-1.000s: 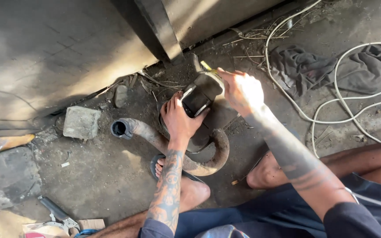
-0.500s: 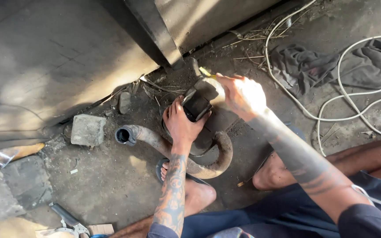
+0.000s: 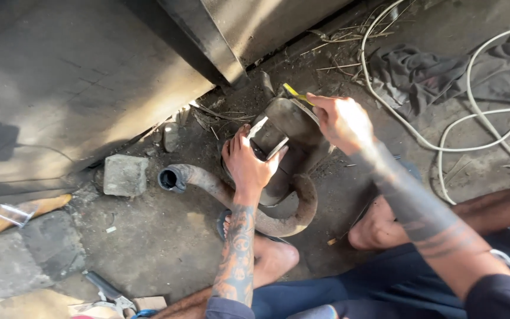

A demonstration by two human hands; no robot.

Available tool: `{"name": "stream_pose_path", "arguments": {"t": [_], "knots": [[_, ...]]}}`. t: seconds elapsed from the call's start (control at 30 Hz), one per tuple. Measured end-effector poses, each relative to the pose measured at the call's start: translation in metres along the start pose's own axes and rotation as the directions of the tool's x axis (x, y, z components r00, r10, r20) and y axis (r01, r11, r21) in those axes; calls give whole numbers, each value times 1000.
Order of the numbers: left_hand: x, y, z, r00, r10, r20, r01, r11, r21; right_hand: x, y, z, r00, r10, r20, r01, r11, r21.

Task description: Scraping and cleaning a motorcycle exhaust pipe using a small hand tool to remove debris or rust.

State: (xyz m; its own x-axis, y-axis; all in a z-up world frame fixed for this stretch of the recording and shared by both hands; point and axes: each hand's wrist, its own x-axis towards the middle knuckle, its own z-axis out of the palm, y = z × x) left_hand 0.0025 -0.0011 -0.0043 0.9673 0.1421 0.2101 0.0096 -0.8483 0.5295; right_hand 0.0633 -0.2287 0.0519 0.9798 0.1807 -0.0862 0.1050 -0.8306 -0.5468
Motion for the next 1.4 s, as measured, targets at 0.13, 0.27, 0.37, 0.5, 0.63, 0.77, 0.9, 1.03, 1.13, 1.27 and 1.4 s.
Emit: {"name": "stream_pose_path", "arguments": {"t": [0.13,0.27,0.37,0.5,0.63,0.77,0.9,1.03,1.13,1.27,1.4], "knots": [[4,8,-10,1000,21,4,-21,1000,-19,-57,1,-35,1000,18,-6,-18,995,99],[1,3,-6,999,33,-7,-33,999,-9,-77,12,-37,980,197,40,-201,948,248],[-1,3,-6,998,63,-10,-63,998,-1,-41,18,-10,997,71,-43,-61,978,198],[-1,0,-3,1000,26,7,-26,1000,-5,-14,6,-13,998,-25,-56,30,996,88],[1,2,-5,999,48,1,-48,999,11,-69,18,-35,999,22,27,-26,988,155],[-3,0,-4,999,49,6,-48,999,-4,-83,27,-17,988,152,41,-155,982,103],[-4,2,-7,998,58,-7,-58,998,-10,-15,12,12,996,11,-85,7,977,213],[-1,7,-10,998,63,-13,-63,998,-18,-26,8,-9,994,-44,-101,71,955,289],[3,6,-7,999,48,-13,-48,999,-13,-85,25,-24,999,46,-15,-39,958,285],[0,2,-7,996,92,-2,-92,995,-39,-118,37,-8,991,134,-11,-132,983,127],[-3,-1,-7,988,152,-30,-153,988,-34,-42,9,4,988,6,-154,28,977,213]]}}
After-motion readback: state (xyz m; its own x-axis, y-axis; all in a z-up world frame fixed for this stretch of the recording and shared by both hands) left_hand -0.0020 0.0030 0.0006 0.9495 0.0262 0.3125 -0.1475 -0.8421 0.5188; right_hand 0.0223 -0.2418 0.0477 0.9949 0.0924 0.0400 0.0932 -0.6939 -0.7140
